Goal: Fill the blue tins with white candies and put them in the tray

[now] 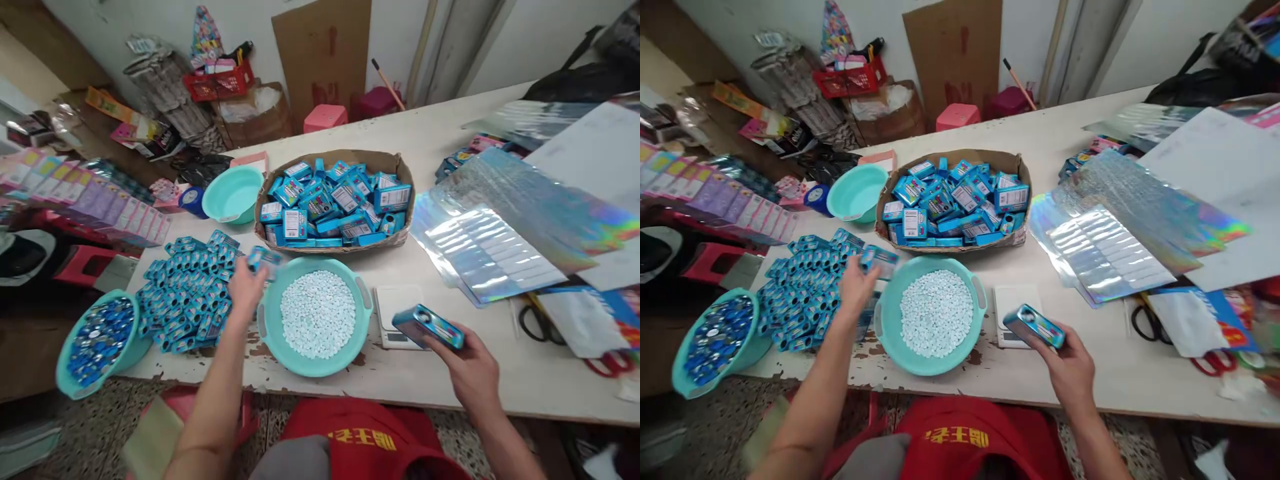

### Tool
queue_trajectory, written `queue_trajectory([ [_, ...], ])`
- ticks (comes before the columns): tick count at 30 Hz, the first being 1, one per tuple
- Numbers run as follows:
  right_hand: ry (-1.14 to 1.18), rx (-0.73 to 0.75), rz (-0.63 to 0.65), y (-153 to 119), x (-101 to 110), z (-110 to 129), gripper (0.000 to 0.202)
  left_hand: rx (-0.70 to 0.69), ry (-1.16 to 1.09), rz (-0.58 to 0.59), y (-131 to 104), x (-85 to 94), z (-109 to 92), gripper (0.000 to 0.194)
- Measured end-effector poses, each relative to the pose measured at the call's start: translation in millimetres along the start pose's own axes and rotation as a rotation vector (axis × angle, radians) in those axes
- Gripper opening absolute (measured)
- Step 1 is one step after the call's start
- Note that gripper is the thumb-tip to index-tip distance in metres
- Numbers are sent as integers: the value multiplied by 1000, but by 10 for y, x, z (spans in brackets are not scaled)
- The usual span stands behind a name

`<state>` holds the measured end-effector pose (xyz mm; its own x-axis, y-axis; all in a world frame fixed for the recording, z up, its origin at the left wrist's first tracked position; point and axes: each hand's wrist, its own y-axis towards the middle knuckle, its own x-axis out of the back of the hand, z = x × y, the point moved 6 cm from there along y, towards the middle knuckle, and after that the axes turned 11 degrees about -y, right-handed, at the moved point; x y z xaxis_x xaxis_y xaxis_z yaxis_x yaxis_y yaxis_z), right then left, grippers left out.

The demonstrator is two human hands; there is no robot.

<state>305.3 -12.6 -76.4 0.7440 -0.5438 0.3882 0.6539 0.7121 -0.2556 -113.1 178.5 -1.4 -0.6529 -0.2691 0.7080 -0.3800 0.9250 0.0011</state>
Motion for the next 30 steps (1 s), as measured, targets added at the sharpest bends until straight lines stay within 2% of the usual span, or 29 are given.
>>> queue_trajectory([
  [1,27,22,-2,16,-61,34,52,54,92,-48,172,57,215,55],
  [2,49,37,-5,30,-113,61,52,121,180,-46,324,40,427,57],
  [4,75,58,23,53,-213,98,51,237,272,18,545,-106,796,57],
  [6,78,78,82,71,-307,99,50,295,316,69,662,-250,1042,56],
  [8,66,101,112,108,-374,47,50,270,350,95,705,-319,1149,57],
  [11,30,103,65,246,-432,-139,52,61,383,43,640,-302,1064,56],
  [14,-16,86,45,423,-503,-328,55,-258,334,-41,324,-371,802,46],
  [16,-31,117,94,488,-541,-368,59,-436,275,74,-31,-634,634,39],
  [18,-59,180,124,482,-503,-351,66,-534,261,279,-457,-1022,502,33],
  [21,-86,194,58,393,-267,-374,68,-517,331,522,-1056,-1566,355,32],
  [24,-53,47,-62,301,49,-560,57,-465,375,720,-1468,-1902,233,39],
  [27,-60,-88,-138,241,267,-764,52,-426,371,860,-1614,-1965,240,33],
  [30,-64,-141,-158,214,339,-867,52,-349,223,992,-1572,-1847,384,18],
])
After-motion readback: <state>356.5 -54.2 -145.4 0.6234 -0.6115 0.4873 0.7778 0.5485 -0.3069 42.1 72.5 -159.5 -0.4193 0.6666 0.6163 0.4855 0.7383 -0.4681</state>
